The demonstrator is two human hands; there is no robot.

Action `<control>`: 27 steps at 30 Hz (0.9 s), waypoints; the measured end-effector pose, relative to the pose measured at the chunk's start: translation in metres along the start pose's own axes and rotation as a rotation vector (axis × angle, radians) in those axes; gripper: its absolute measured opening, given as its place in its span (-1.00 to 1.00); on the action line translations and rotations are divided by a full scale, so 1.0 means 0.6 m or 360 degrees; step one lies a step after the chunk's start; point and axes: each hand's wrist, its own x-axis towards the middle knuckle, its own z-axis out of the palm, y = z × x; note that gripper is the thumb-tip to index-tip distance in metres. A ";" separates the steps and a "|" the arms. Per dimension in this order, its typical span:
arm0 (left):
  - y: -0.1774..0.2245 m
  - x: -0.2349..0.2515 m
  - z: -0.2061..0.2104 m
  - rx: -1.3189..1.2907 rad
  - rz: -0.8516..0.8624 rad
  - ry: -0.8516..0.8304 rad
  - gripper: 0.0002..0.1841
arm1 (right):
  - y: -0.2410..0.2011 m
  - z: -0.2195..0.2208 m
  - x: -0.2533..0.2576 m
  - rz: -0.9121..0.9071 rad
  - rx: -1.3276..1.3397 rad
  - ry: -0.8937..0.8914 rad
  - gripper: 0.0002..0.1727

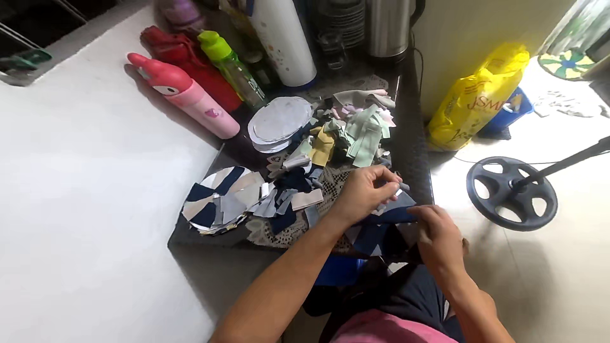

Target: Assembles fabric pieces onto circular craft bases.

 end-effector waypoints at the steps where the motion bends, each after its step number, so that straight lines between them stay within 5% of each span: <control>1: -0.001 -0.011 0.001 -0.0014 0.0133 -0.0033 -0.94 | -0.012 -0.008 -0.004 0.0262 0.0385 -0.0105 -0.63; 5: -0.025 -0.063 0.006 0.0367 0.0847 -0.0200 -0.83 | -0.052 -0.041 -0.014 0.1202 0.1954 -0.0571 -0.17; 11: -0.068 -0.127 0.011 0.0645 0.1322 -0.0254 -0.90 | -0.045 -0.039 -0.042 0.1121 0.2176 -0.0507 -0.76; 14: -0.082 -0.147 0.015 0.0625 0.1325 -0.0222 -0.93 | -0.050 -0.039 -0.051 0.1079 0.2064 -0.0425 -0.81; 18: -0.096 -0.176 0.034 0.0198 0.0926 -0.0118 -0.86 | -0.048 -0.047 -0.068 0.0825 0.1796 -0.0447 -0.86; 22: -0.064 -0.189 0.044 -0.0398 -0.0026 -0.0181 -0.40 | -0.044 -0.056 -0.082 0.0441 0.1342 -0.0642 -0.90; 24: -0.050 -0.187 0.039 -0.0656 -0.0423 -0.0320 -0.53 | -0.047 -0.060 -0.085 0.0374 0.1217 -0.0740 -0.89; 27: -0.051 -0.189 0.040 -0.0839 -0.0529 -0.0417 -0.87 | -0.053 -0.066 -0.094 0.0375 0.1039 -0.0747 -0.91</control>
